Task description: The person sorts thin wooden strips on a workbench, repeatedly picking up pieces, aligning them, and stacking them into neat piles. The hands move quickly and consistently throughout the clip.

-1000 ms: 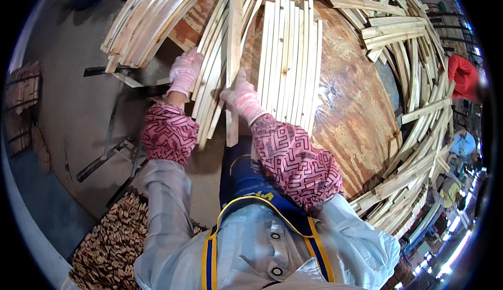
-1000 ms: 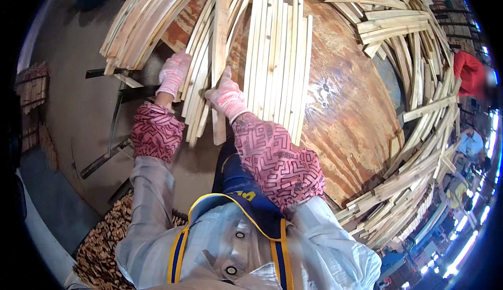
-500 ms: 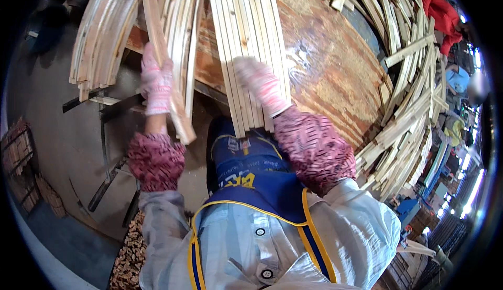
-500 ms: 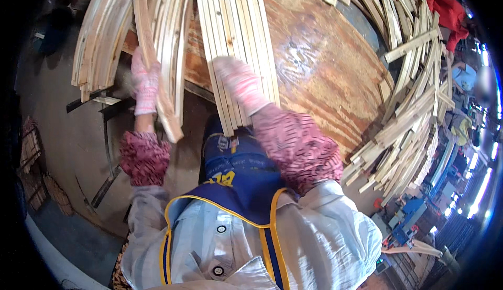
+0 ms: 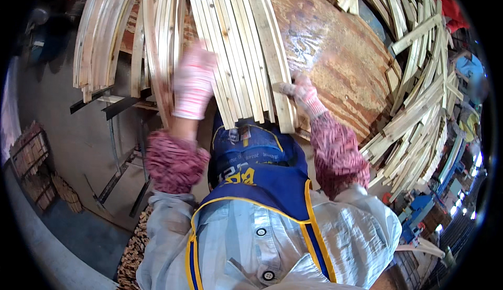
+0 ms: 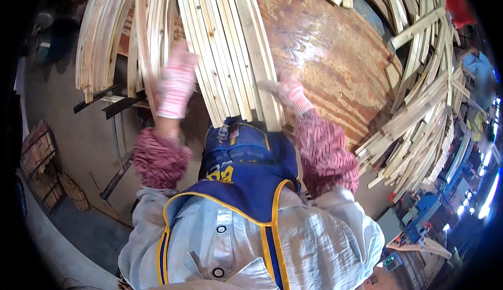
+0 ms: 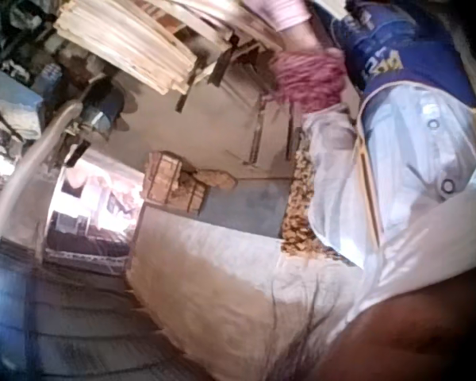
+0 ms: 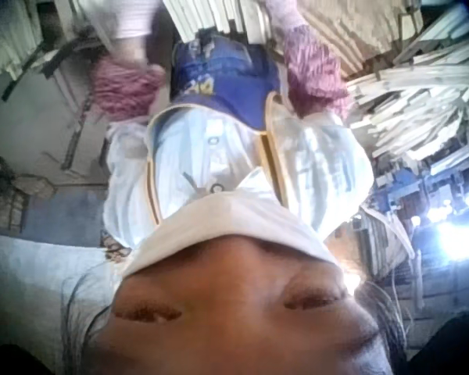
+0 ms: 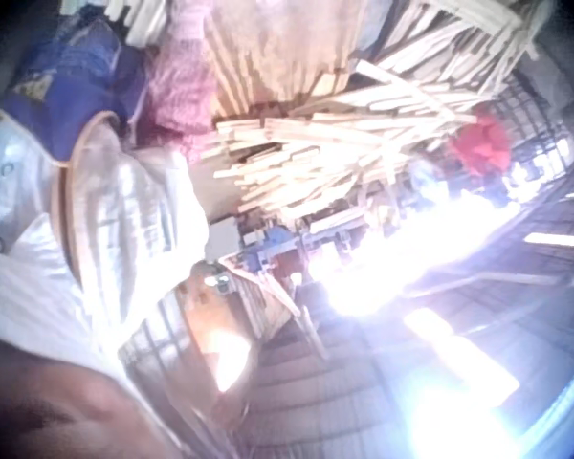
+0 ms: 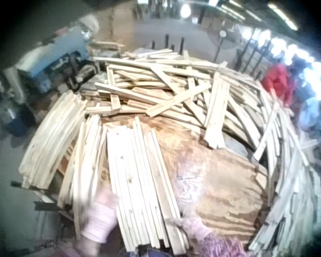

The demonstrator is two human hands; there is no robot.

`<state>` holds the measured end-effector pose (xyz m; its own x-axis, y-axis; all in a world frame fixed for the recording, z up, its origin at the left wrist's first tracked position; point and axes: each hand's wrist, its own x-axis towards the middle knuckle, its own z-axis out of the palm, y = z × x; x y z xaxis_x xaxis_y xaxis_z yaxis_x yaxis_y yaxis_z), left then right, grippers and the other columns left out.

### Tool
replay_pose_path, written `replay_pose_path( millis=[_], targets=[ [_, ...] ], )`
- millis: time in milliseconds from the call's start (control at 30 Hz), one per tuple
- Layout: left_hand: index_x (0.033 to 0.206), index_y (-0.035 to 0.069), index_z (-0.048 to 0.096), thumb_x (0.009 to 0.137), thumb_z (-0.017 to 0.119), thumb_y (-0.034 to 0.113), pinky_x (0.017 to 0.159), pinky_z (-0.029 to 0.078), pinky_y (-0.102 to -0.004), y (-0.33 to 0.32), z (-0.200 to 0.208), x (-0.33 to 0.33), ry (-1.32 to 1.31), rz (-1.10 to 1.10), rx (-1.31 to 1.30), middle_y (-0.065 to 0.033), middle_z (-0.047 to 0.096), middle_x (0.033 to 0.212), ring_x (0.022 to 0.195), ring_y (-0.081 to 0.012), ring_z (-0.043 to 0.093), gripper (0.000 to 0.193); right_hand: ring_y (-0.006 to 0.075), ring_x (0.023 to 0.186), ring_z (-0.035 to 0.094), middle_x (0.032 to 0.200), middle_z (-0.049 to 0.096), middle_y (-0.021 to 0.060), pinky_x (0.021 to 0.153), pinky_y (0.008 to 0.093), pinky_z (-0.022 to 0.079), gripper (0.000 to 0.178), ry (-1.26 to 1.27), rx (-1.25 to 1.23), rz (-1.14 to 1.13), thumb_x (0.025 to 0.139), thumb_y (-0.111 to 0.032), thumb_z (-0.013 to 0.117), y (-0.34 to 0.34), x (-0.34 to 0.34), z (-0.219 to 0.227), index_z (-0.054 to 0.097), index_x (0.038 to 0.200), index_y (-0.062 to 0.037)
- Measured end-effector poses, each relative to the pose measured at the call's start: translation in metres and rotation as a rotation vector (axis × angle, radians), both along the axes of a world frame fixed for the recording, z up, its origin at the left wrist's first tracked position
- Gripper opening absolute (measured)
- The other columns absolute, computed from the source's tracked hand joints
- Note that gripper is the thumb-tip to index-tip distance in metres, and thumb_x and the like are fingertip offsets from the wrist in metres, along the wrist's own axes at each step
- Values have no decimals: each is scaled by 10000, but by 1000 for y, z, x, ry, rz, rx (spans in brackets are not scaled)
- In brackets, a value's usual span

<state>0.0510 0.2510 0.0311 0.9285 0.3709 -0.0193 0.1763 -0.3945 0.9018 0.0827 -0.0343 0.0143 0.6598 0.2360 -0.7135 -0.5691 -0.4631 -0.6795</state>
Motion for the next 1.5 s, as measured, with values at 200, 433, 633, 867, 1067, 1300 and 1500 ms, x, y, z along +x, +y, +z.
replay_pose_path(
  millis=[200,433,633,867,1067,1300,1500],
  targets=[
    [1527,27,123,699,804,506,1073,382,-429,-122,13,44,801,-140,-316,-281,390,1447,1336,-379,409,1174,165,981,596,1122,631,95,888,319,501,623,-63,360,-173,846,-256,733,7,-16,34,468,1341,13],
    [1404,125,454,774,757,348,942,492,-355,-28,-4,-31,524,61,291,-163,564,1223,1065,-281,606,734,326,1097,618,1214,616,217,921,425,500,782,-156,-581,607,827,-563,654,22,15,6,480,1372,-28],
    [1443,267,423,821,700,383,1146,275,-439,66,-1,-5,711,242,700,-172,349,1494,1393,-372,282,691,331,1259,520,1392,485,232,1026,427,442,1067,-227,-626,448,730,-621,717,67,19,-7,238,1504,-66],
    [1527,281,179,867,636,378,1082,375,-472,107,-8,32,788,71,744,-179,406,1459,1316,-354,444,808,338,1261,516,1346,523,253,1029,413,439,1068,-334,-441,368,695,-508,801,53,24,-30,274,1485,-19],
    [1446,110,393,834,686,360,1122,335,-333,-19,-33,-9,200,-184,569,-152,454,1440,1327,-283,437,723,340,1122,607,1181,635,227,985,399,468,799,-372,-347,340,725,-410,778,47,23,-8,476,1338,3],
    [1405,84,429,801,647,506,1089,296,-487,-122,-11,-30,589,-350,550,-171,415,1417,1296,-359,396,768,330,1075,631,1100,668,212,932,401,497,629,-272,-311,354,729,-358,750,32,35,-7,573,1237,-30],
    [1450,52,358,846,549,438,1183,44,-496,-140,-61,-29,527,-185,849,-199,159,1574,1469,-369,76,741,358,1174,555,1247,573,261,994,419,447,809,-386,-515,460,740,-557,688,-6,27,-39,524,1287,16]
  ],
)
